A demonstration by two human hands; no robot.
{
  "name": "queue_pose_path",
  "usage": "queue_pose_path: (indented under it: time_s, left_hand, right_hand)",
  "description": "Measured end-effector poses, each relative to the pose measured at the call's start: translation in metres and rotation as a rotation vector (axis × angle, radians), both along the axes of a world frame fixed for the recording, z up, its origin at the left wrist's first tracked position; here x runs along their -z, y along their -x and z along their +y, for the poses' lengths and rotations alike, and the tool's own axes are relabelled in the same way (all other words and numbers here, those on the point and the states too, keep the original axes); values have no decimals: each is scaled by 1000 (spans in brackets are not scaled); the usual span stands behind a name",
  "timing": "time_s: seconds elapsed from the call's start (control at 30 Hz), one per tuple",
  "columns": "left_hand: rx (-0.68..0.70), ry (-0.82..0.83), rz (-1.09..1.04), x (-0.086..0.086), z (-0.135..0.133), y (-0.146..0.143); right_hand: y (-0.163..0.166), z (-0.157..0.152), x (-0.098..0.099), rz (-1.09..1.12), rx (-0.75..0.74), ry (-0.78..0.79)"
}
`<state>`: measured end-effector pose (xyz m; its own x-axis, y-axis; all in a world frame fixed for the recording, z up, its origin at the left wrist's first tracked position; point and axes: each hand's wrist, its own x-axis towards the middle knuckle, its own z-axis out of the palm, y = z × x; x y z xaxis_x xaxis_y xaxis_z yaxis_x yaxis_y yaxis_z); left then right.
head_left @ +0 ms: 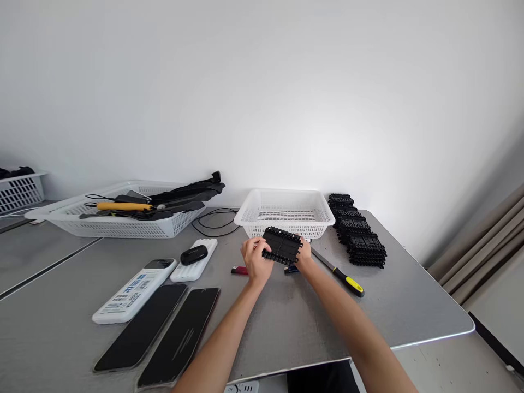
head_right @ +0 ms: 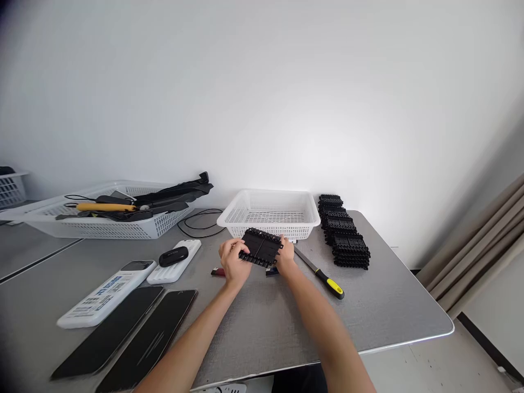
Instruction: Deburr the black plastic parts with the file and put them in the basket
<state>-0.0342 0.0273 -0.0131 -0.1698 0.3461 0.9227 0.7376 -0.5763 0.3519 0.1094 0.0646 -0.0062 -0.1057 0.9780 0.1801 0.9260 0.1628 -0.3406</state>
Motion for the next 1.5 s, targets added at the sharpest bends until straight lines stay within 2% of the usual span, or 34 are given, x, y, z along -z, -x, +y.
queue_pose_path:
  time_s: [0.07, 0.13, 0.23, 0.3, 0.4, 0.5, 0.67, 0.77, 0.83, 0.93, 1.07, 1.13, 1.2, 1.33, 1.5]
  left_hand:
    - [21, -13, -26, 1, -1, -1]
    - [55, -15, -74, 2, -3, -3]
    - [118, 1, -112, 3, -5, -7]
    - [163, 10, -97, 5, -6, -11]
    - [222, 56, -54, 7, -6, -15]
    - [255, 169, 2, 7, -10, -17]
    - [270, 279, 18, 6, -15, -19]
    - [291, 322, -81, 4, -14, -23]
    - [350, 350, -171, 2, -12, -26]
    - [530, 471, -390, -2, -12, -33]
    - [897, 771, -856, -6, -17, -41]
    - [1044, 906, -1016, -8, -20, -46]
    - [1133, 1032, -1081, -9, -22, -49]
    - [1179, 1175, -1116, -13, -27, -51]
    - [1174, 1267, -1228, -20, -28, -43]
  right_hand:
    - [-11, -4, -4, 49, 19, -26]
    - [-28, -11, -7, 189, 47, -71]
    - [-53, -22, -8, 919, 40, -49]
    - [-64, -29, -6, 1250, -10, 8]
    - [-66, -37, 0, 1402, -63, 120]
    - [-57, -46, 6, 1558, -107, 299]
    - [-52, -57, 4, 1532, -204, 376]
    - [-54, -58, 2, 1461, -277, 300]
    - [-53, -57, 4, 1458, -262, 226]
    - [-49, -52, 12, 1498, -195, 133]
    - [-47, -46, 21, 1546, -71, -9]
    - [-48, -45, 22, 1496, -31, -71]
    - [-50, -46, 23, 1373, -10, -111]
    - [-52, -48, 27, 1156, 70, -124]
    - [-51, -44, 28, 1260, 13, -87]
